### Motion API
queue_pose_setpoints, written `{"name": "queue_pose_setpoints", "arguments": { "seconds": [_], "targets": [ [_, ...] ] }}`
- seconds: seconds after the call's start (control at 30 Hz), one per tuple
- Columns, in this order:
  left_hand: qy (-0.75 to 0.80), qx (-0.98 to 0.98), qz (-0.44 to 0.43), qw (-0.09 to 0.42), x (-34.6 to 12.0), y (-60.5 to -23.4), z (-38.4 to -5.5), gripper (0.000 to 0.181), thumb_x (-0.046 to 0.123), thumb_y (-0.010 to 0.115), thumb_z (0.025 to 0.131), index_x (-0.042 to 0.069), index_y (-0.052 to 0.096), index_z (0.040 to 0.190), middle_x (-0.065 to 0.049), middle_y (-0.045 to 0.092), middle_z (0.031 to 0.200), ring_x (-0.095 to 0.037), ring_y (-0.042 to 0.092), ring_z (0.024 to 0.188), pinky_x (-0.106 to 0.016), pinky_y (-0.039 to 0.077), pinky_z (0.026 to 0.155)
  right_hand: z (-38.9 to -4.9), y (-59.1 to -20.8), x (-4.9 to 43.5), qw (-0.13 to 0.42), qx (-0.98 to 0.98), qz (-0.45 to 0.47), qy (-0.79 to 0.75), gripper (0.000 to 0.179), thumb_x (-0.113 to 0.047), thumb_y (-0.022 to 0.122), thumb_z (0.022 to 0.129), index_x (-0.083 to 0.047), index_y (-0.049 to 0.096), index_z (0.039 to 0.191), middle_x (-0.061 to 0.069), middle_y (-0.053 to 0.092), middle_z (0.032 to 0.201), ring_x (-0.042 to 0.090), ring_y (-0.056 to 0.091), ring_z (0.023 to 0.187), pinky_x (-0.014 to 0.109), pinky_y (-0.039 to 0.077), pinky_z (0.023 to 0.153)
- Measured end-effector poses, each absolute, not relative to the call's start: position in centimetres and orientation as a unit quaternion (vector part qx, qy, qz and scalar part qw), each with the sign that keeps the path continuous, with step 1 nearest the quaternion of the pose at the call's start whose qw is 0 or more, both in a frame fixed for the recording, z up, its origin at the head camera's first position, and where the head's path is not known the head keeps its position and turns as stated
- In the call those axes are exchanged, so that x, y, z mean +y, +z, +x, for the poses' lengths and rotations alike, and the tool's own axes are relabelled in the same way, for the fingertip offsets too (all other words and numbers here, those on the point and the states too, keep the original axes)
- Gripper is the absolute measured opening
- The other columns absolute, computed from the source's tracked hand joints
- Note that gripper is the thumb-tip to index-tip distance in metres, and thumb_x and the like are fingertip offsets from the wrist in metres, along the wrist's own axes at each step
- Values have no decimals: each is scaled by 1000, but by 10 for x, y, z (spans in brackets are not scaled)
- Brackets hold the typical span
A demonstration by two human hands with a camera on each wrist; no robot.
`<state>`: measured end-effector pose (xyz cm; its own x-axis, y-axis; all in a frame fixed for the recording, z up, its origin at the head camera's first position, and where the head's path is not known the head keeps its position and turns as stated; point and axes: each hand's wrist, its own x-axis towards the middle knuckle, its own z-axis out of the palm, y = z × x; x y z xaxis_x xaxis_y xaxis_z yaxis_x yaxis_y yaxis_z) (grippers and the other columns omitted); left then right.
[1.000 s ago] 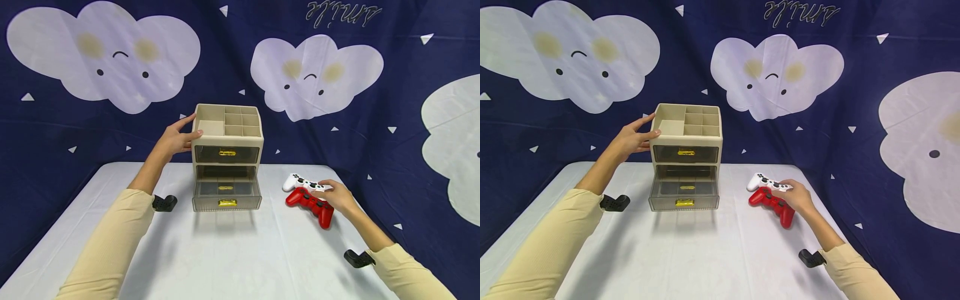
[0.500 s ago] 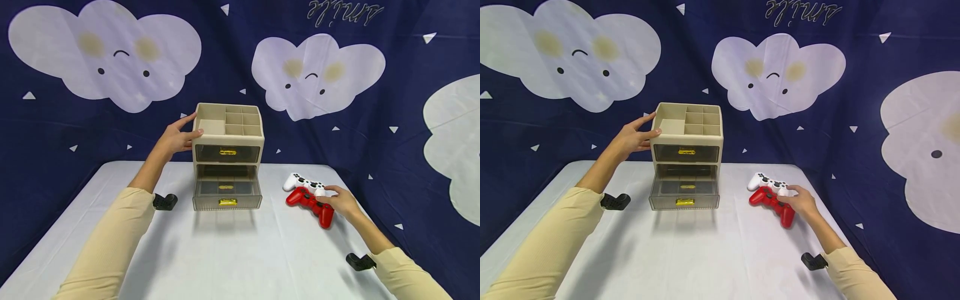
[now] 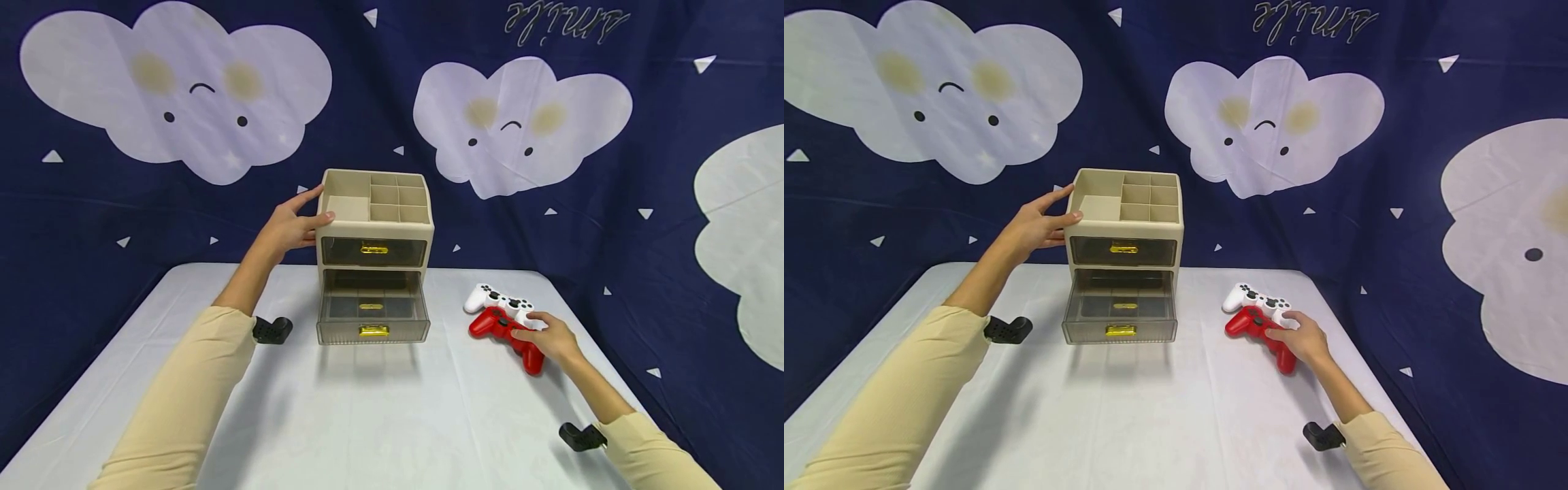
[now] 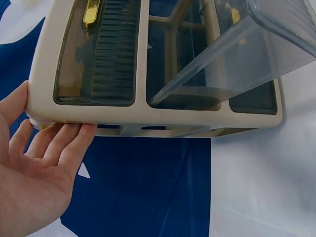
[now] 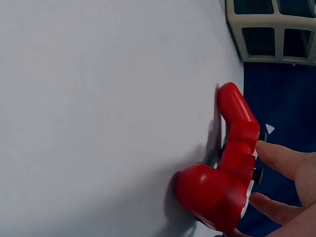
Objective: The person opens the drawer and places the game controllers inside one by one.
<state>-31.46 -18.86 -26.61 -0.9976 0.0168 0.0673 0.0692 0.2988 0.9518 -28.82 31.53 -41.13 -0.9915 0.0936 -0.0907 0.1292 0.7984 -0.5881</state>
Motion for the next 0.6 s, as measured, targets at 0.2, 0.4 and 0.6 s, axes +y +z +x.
{"name": "queue_pose_setpoints", "arguments": {
  "seconds": [0.2,0.4,0.6],
  "targets": [
    [-593,-804,-25,23,-188,-265,-313,77,30,69,99,41,25,161,-19,41,157,-39,59,130,-51,48,109,-288,-415,313,28,949,63,-308,73,-43,76,87,0,53,141,36,51,139,48,51,119,55,45,98],
    [-591,-806,-21,25,-188,-266,-314,76,29,69,99,41,26,160,-19,40,158,-38,59,130,-51,48,108,-287,-423,313,7,956,49,-288,75,-44,80,84,1,55,138,35,57,134,47,56,114,54,47,94],
    [-589,-807,-22,28,-188,-266,-314,76,29,69,99,41,26,160,-18,42,157,-38,60,129,-50,49,108,-287,-428,313,-16,958,41,-282,73,-42,83,82,1,57,135,35,60,128,47,58,110,52,47,89]
  ]
}}
